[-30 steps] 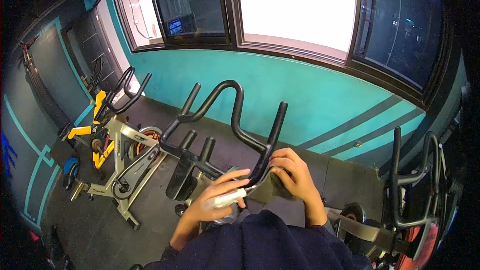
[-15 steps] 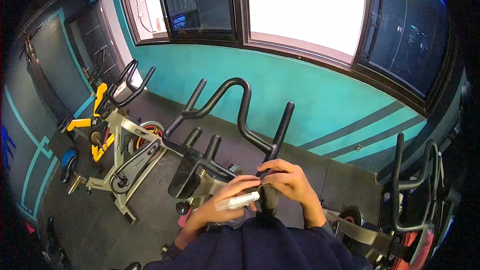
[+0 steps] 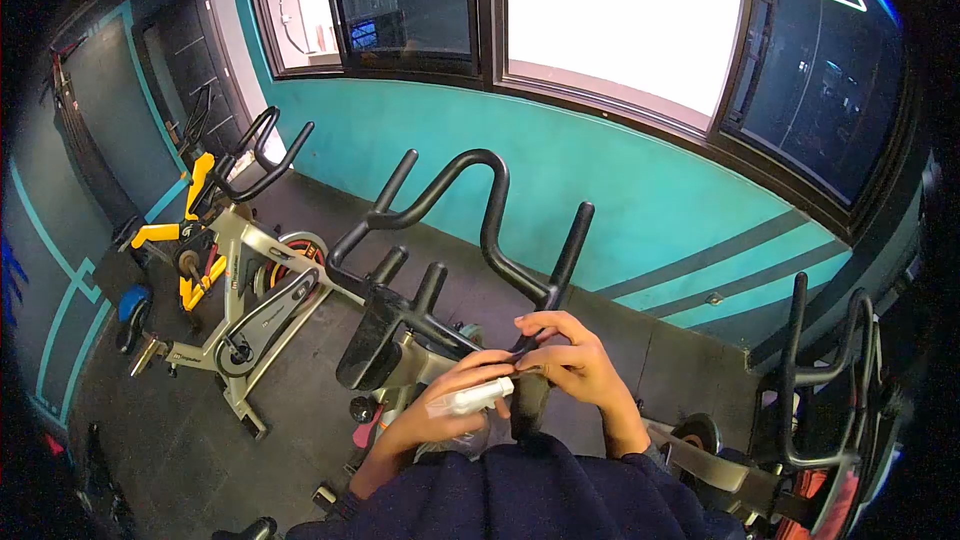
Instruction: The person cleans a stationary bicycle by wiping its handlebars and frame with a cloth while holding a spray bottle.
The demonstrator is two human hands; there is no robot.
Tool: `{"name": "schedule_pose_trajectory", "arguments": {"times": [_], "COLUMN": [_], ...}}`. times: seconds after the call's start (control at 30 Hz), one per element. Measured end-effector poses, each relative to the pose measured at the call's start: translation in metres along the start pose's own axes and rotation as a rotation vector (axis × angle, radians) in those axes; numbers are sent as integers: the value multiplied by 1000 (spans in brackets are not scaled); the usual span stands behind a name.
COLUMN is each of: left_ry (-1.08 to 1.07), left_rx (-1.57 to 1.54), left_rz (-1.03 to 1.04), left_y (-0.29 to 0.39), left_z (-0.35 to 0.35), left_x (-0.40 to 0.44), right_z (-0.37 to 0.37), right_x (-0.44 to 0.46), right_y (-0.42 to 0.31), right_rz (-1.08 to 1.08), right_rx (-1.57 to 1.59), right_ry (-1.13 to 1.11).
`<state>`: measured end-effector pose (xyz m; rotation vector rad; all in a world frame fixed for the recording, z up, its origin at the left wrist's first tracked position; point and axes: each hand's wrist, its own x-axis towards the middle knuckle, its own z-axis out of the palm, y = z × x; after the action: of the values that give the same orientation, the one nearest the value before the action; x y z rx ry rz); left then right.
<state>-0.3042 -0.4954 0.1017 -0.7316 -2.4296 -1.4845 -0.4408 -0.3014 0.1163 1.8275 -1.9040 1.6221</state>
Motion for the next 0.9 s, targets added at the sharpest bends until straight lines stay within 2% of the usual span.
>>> {"name": "schedule_pose_trajectory", "arguments": {"times": [0.07, 0.23, 0.3, 0.4, 0.47, 0.57, 0.7, 0.77, 0.83, 0.9], "left_ry": [52, 110, 132, 129, 133, 138, 132, 116, 103, 61], "left_rx": [-392, -227, -380, -359, -380, -421, -395, -355, -312, -129], "left_rz": [-208, -73, -132, -129, -147, -163, -154, -135, -117, -109], "left_y": [6, 2, 1, 1, 4, 5, 3, 3, 4, 8], "left_z": [-1, -9, -8, -8, -8, -7, -8, -8, -10, -11], "left_x": [-4, -9, -12, -13, -13, -13, -13, -12, -10, -7], "right_z": [-4, -8, -6, -2, -1, 1, -3, -3, -10, -19], "right_x": [1, -6, -9, -14, -16, -22, -21, -18, -12, -6], "right_y": [-6, -6, -3, 1, 1, 6, 2, 2, -2, -6], "right_rz": [2, 136, 202, 294, 435, 528, 525, 461, 452, 415], "right_rx": [-69, 146, 250, 411, 568, 636, 638, 628, 605, 508], "right_ry": [7, 27, 37, 8, -71, -80, -44, 132, 180, 210]}}
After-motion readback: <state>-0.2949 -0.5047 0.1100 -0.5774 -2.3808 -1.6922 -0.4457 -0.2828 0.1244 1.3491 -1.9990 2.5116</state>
